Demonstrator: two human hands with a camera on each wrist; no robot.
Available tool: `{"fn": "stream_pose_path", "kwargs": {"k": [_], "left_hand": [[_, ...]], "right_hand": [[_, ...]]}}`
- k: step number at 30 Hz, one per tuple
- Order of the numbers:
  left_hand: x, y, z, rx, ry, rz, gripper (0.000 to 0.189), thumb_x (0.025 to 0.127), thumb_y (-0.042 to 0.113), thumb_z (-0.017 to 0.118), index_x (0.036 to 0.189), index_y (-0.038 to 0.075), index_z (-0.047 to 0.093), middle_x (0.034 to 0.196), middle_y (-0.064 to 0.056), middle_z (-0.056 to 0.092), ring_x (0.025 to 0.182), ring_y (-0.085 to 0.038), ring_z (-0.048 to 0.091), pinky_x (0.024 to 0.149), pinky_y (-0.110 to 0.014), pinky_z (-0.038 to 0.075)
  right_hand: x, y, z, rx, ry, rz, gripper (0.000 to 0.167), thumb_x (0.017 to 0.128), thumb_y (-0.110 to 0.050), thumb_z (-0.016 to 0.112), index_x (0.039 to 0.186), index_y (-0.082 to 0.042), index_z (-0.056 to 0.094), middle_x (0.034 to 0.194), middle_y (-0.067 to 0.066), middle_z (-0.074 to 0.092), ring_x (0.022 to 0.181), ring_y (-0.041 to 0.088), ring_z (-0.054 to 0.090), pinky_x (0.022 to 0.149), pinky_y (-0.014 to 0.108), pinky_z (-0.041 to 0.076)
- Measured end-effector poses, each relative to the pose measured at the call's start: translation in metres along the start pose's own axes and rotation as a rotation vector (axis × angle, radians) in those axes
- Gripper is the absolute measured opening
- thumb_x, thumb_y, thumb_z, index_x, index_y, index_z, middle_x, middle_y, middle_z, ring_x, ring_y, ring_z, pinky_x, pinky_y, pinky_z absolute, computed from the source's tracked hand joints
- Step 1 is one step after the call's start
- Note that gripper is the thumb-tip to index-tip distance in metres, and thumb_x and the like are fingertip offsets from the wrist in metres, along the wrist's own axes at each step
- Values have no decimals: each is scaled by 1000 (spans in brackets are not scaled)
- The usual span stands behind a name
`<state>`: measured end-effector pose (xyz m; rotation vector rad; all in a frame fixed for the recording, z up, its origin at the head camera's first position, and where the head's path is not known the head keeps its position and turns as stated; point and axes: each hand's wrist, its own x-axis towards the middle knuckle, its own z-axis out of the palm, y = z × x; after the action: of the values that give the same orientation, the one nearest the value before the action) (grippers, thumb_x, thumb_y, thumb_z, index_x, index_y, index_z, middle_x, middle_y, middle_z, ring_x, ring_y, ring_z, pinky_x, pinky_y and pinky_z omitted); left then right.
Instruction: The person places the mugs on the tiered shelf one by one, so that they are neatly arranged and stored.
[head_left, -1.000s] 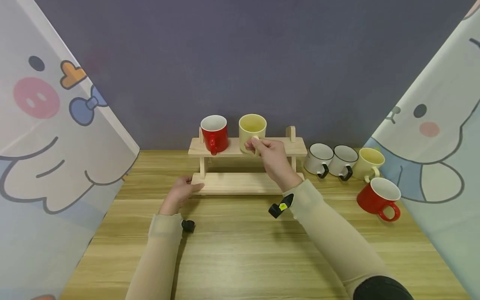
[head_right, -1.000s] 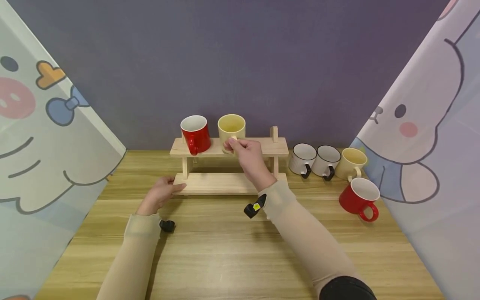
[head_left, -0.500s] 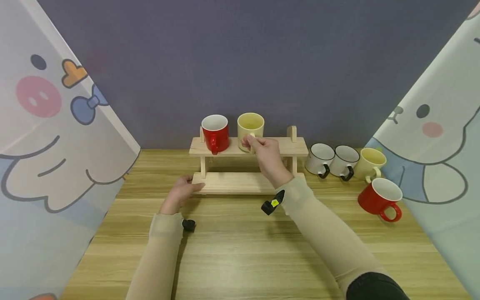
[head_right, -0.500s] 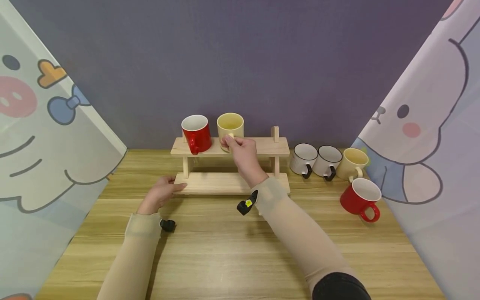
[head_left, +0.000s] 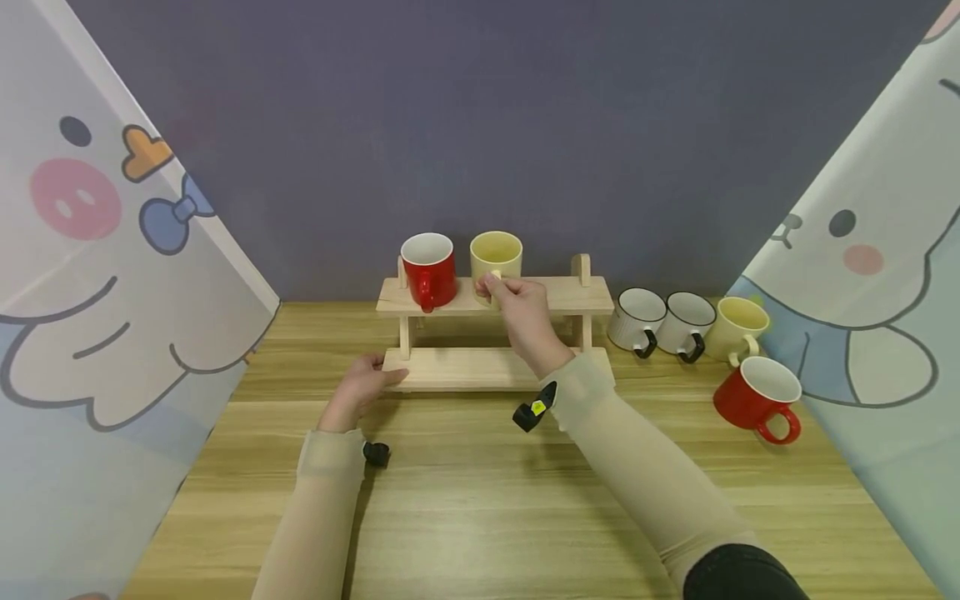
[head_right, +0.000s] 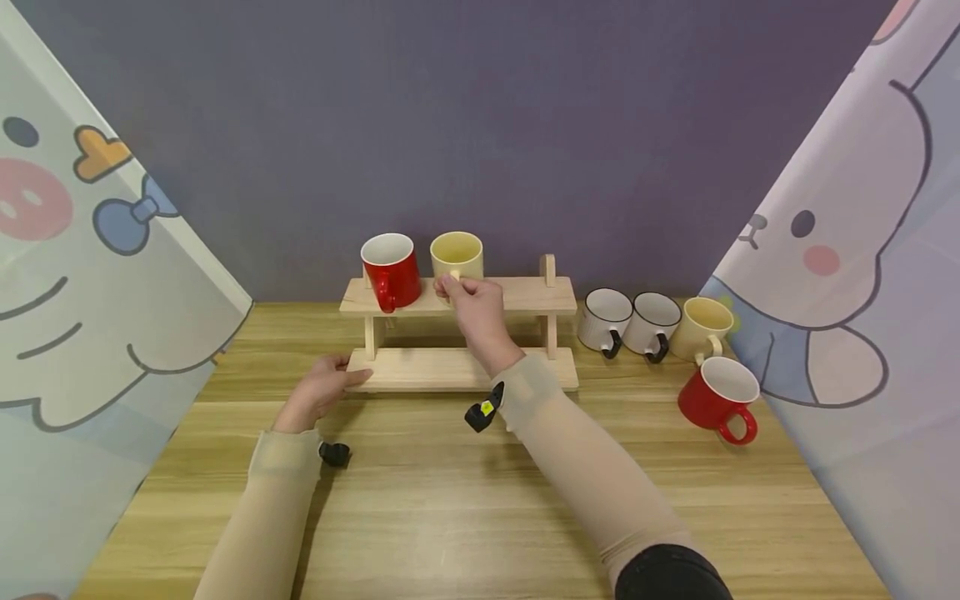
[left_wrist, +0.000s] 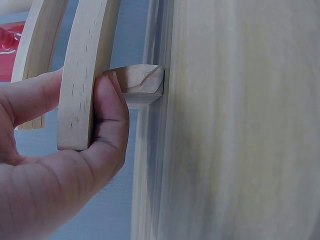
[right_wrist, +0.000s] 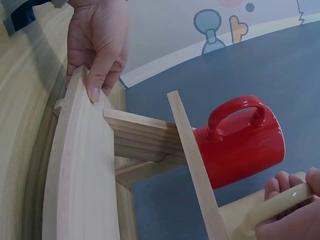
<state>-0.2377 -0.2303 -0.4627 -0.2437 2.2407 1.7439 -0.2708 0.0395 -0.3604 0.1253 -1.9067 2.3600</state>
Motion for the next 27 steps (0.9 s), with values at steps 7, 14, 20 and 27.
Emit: {"fn": "stream_pose_path", "kwargs": {"k": [7, 14, 20, 27], "left_hand": [[-1, -1, 0, 3, 5, 0, 69, 100, 16, 68, 147, -18, 29, 138, -28, 46, 119, -35, 50, 104, -51, 40], [0, 0, -1, 11, 6, 11, 66, 100, 15, 67, 145, -18, 33, 134, -27, 48, 114, -33, 52, 100, -47, 43], [-1, 0, 0, 6, 11, 22, 65, 100, 15, 68, 144, -18, 34, 132, -26, 50, 113, -32, 53, 98, -46, 44], [-1, -1, 1, -12, 8, 10, 63, 100, 15, 68, 143, -17, 34, 127, -24, 51, 109, -31, 54, 99, -49, 43]], "right_hand": [[2, -4, -3, -54, -25, 43, 26, 102, -13, 66, 109, 10, 74, 100, 15, 73, 95, 19, 66, 88, 31, 50], [3, -7, -6, -92, -53, 43, 27, 101, -13, 67, 108, 12, 73, 100, 17, 73, 94, 20, 66, 89, 33, 50], [2, -7, -8, -129, -73, 24, 29, 102, -16, 67, 106, 12, 73, 99, 17, 73, 93, 18, 64, 89, 36, 47], [1, -8, -13, -212, -69, 23, 33, 100, -23, 70, 100, 10, 75, 96, 13, 72, 91, 18, 58, 85, 36, 46]]}}
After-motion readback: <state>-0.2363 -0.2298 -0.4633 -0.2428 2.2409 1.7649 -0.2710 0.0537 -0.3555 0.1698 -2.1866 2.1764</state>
